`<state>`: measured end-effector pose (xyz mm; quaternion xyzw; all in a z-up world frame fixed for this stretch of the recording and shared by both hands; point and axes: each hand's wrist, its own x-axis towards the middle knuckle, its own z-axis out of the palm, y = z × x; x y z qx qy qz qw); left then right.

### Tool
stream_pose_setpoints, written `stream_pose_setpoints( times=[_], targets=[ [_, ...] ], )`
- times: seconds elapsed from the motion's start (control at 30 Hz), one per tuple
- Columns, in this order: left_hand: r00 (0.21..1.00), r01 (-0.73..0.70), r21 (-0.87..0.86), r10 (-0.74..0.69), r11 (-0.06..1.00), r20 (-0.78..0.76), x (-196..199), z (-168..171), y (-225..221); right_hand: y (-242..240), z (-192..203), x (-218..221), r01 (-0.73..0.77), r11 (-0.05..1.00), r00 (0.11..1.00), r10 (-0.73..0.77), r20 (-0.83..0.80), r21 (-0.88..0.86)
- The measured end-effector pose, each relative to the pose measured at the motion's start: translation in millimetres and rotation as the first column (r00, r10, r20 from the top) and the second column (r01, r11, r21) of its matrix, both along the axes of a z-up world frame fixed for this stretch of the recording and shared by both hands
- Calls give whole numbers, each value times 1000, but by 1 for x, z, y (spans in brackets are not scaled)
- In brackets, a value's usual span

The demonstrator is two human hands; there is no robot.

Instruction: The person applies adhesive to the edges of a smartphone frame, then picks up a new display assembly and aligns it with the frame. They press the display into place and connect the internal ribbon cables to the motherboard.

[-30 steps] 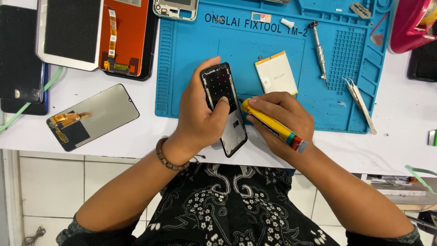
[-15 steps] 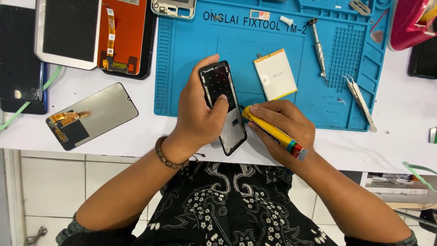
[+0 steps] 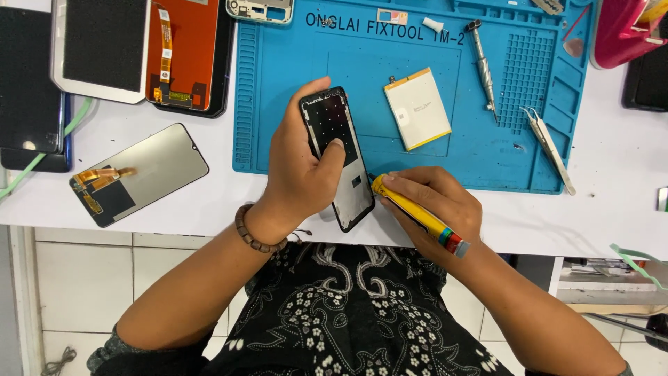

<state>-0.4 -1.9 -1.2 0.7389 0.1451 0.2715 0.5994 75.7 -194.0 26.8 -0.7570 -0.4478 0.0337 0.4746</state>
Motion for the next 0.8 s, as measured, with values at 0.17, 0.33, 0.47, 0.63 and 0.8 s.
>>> stream_pose_setpoints(
  times=[0.17, 0.33, 0.47, 0.63, 0.8],
  targets=[
    [1000, 7, -18, -7, 1000, -12, -1, 1, 0, -7, -1, -3, -8, 1000, 1000, 8, -22, -9],
    [1000, 4, -9, -5, 1000, -22, -1, 4, 0, -11, 3, -10, 6, 1000, 998, -7, -58, -16],
    [1000, 5, -4, -5, 1000, -27, -2, 1, -1, -13, 8, -13, 8, 999, 999, -10, -52, -37],
    [1000, 7, -8, -7, 1000, -18, -2, -1, -1, -17, 10, -18, 12, 999, 998, -15, -55, -45],
    [1000, 9, -8, -9, 1000, 1, -2, -2, -1, -20, 13, -22, 22, 998, 997, -26, -70, -59]
  ],
)
